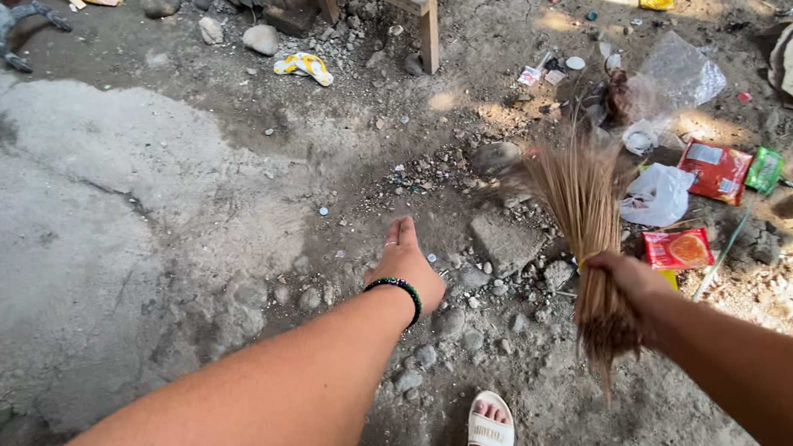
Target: The person sweeps dirt and debris on the ground using a hand-held broom, moving across the outdoor area and around objects.
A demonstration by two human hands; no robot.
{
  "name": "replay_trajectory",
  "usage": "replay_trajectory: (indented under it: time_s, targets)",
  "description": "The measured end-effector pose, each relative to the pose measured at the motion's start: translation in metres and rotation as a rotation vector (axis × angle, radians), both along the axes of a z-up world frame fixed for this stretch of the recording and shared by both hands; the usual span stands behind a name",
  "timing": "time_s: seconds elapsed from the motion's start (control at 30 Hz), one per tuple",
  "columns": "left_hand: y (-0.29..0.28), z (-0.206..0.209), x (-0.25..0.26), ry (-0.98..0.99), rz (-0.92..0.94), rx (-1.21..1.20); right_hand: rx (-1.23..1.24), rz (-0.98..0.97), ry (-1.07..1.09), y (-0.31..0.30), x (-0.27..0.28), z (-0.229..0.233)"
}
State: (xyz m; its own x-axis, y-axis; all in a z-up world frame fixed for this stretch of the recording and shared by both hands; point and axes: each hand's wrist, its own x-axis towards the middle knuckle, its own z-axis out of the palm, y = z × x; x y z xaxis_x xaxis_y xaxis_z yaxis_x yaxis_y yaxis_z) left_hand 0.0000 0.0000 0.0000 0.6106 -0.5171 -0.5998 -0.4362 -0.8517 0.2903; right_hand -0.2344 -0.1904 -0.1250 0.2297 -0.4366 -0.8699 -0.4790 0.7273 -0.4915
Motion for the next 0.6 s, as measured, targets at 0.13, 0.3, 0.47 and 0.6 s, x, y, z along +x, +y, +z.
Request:
replay_trajectory:
  time_s: [0.13, 0.3, 0.47, 0.6]
  targets:
    - [0.009, -0.01, -0.009, -0.02, -0.011, 0.052, -0.008, -0.088, 0.022, 0.074, 0.004, 0.048]
    - [0.005, -0.007, -0.015, -0.033, -0.058, 0.022, 0.343, -0.253, -0.382, 0.014, 0.005, 0.04]
    - [0.01, 0.002, -0.005, -0.042, -0.018, 0.009, -0.02, -0.192, -0.118, -0.002, 0.012, 0.062]
    - [0.011, -0.006, -0.007, -0.023, -0.002, 0.011, 0.07, -0.158, -0.082, 0.076, 0.04, 0.089]
